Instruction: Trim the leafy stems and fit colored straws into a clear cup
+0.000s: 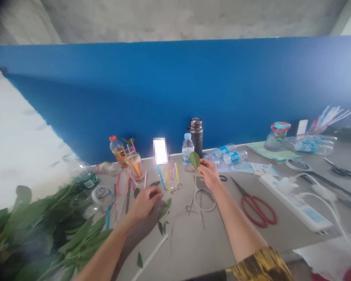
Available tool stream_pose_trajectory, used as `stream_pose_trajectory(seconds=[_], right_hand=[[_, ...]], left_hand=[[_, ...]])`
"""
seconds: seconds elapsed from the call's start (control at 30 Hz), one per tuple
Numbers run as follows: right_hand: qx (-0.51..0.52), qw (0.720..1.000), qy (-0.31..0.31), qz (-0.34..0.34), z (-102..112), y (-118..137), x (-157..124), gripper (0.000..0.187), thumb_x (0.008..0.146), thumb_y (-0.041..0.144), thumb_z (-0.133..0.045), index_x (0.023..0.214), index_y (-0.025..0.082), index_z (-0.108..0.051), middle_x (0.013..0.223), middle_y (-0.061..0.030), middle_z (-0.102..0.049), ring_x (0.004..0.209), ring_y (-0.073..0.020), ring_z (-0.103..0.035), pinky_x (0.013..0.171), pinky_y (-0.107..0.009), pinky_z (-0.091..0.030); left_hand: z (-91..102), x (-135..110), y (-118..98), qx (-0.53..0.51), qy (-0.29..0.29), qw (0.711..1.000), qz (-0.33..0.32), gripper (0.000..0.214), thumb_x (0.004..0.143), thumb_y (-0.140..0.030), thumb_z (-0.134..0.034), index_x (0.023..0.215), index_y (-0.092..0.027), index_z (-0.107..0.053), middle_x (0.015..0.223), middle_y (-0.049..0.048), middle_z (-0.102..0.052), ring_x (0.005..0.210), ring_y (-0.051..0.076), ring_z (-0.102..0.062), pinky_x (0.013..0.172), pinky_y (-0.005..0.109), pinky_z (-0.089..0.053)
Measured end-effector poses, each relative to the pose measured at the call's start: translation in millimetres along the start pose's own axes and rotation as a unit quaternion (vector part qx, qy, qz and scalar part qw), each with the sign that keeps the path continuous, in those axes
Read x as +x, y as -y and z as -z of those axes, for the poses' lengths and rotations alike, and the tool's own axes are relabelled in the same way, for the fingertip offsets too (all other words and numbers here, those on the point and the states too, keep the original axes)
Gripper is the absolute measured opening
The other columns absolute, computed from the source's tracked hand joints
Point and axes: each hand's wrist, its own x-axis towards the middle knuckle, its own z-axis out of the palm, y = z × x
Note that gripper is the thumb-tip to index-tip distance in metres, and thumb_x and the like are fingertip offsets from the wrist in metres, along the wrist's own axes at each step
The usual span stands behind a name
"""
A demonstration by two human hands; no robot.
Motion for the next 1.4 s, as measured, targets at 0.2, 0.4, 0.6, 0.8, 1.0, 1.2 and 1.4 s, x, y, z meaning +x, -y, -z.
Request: stream_pose_trajectory(seconds=[0.2,0.4,0.6,0.8,1.0,1.2,1.4], right_hand=[[0.245,0.948,0.205,-0.003,-11.7,10.3,-18.8,0.038,0.06,0.024,-0.088,0.089,0.023,-0.064,0.059,0.0067,-0.055,0.052,-0.0093,-0.047,0.048,-0.021,-0.03],[0.173,0.934,0.314,-0.015,-40.4,23.4,-48.8,0.037,0.067,0.024,-0.088,0.093,0.021,-0.061,0.073,0.004,-0.065,0.062,-0.0117,-0.061,0.055,-0.021,-0.041],[0.09,0.943,0.318,0.032,-53.7,32.3,-61.8,0.041,0.069,0.028,-0.089,0.1,0.02,-0.062,0.075,0.0041,-0.068,0.066,-0.0118,-0.064,0.063,-0.023,-0.049],[0.084,0.939,0.327,0.061,-41.9,35.2,-59.7,0.019,0.079,0.03,-0.081,0.091,0.019,-0.073,0.091,-0.0037,-0.074,0.074,-0.0143,-0.065,0.066,-0.026,-0.051],[0.084,0.912,0.393,0.081,-37.6,39.7,-59.0,0.017,0.079,0.031,-0.086,0.088,0.019,-0.078,0.1,-0.0045,-0.07,0.087,-0.0146,-0.066,0.078,-0.027,-0.052],[0.038,0.922,0.369,0.114,-43.7,33.0,-59.8,0.027,0.082,0.044,-0.085,0.085,0.018,-0.078,0.092,-0.004,-0.069,0.081,-0.0143,-0.065,0.073,-0.027,-0.053],[0.025,0.914,0.354,0.198,-46.0,33.2,-61.4,0.025,0.085,0.044,-0.084,0.084,0.019,-0.08,0.086,-0.0044,-0.071,0.075,-0.0144,-0.066,0.07,-0.027,-0.055]], left_hand=[[-23.9,-8.1,-16.1,-0.278,0.086,0.953,0.084,0.04,0.072,-0.054,-0.081,0.074,-0.017,-0.067,0.064,-0.0017,-0.058,0.049,0.008,-0.041,0.05,0.024,-0.027],[-36.0,-17.5,-28.4,-0.406,0.089,0.905,0.093,0.047,0.062,-0.053,-0.093,0.079,-0.014,-0.072,0.072,0.0012,-0.066,0.048,0.004,-0.043,0.048,0.021,-0.027],[-34.8,-19.7,-28.4,-0.463,0.089,0.877,0.094,0.047,0.059,-0.048,-0.097,0.071,-0.014,-0.068,0.069,0.0021,-0.067,0.046,0.004,-0.044,0.047,0.021,-0.027],[-33.8,-21.3,-30.7,-0.476,0.088,0.871,0.079,0.048,0.061,-0.048,-0.097,0.07,-0.015,-0.064,0.069,0.0008,-0.066,0.046,0.004,-0.046,0.047,0.02,-0.029],[-34.0,-19.8,-28.3,-0.477,0.042,0.874,0.077,0.046,0.06,-0.047,-0.096,0.069,-0.015,-0.065,0.057,-0.0032,-0.058,0.045,0.004,-0.041,0.046,0.02,-0.028],[-30.8,-16.9,-26.2,-0.449,-0.008,0.891,0.072,0.039,0.06,-0.043,-0.095,0.066,-0.014,-0.068,0.053,-0.0046,-0.052,0.046,0.004,-0.037,0.047,0.02,-0.026],[-28.5,-19.3,-30.6,-0.455,-0.028,0.888,0.065,0.036,0.064,-0.043,-0.092,0.067,-0.015,-0.068,0.052,-0.0052,-0.049,0.048,0.005,-0.039,0.05,0.02,-0.027]])
